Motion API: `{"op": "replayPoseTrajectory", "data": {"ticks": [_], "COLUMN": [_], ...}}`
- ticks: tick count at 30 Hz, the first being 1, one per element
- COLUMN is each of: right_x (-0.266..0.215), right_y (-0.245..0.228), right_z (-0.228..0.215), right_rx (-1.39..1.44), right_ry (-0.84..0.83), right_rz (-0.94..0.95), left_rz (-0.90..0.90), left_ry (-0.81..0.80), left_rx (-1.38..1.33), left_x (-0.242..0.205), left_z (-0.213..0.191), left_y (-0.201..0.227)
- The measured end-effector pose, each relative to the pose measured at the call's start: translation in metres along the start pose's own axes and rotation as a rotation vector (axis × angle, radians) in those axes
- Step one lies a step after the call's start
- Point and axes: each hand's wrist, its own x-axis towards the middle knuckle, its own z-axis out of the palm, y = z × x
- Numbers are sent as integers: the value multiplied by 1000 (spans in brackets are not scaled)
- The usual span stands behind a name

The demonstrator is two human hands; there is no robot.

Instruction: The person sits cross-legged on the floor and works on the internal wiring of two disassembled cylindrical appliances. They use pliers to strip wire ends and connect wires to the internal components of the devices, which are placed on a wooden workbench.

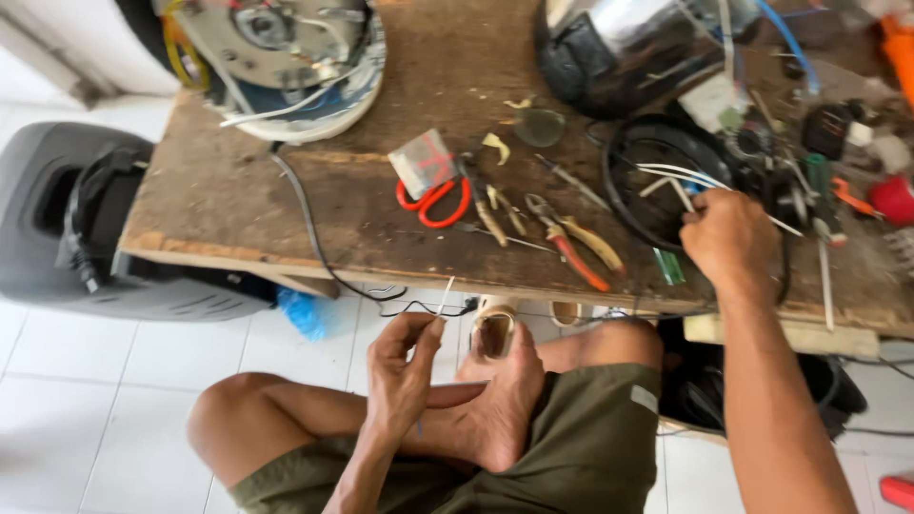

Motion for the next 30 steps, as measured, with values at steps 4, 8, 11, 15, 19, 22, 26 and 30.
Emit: {"op": "replayPoseTrajectory", "data": {"ticks": [4, 8, 11, 15, 19, 22, 26, 30], "right_x": [20, 28, 16, -33, -101, -122, -131, -178], "right_y": [2, 10, 17, 10, -105, -173, -214, -221], "right_z": [9, 12, 6, 3, -6, 18, 26, 5], "right_rx": [-46, -29, -11, 141, 727, 879, 748, 1074], "right_ry": [-89, -91, 30, 565, 380, 222, 312, -176], "right_rz": [46, 13, -35, -286, -391, -466, -640, -596], "left_rz": [27, 1, -21, 5, -50, -86, -96, -110], "left_ry": [4, 17, 34, 18, 18, -11, 14, 54], "left_rx": [-91, -113, -90, -216, -225, -191, -145, -182], "left_x": [-1, -1, -2, 0, 1, 0, -6, -5], "left_z": [-2, -4, -12, -17, -5, -2, -13, -20], "left_y": [-1, -9, -3, -14, -12, -9, -12, -26]}}
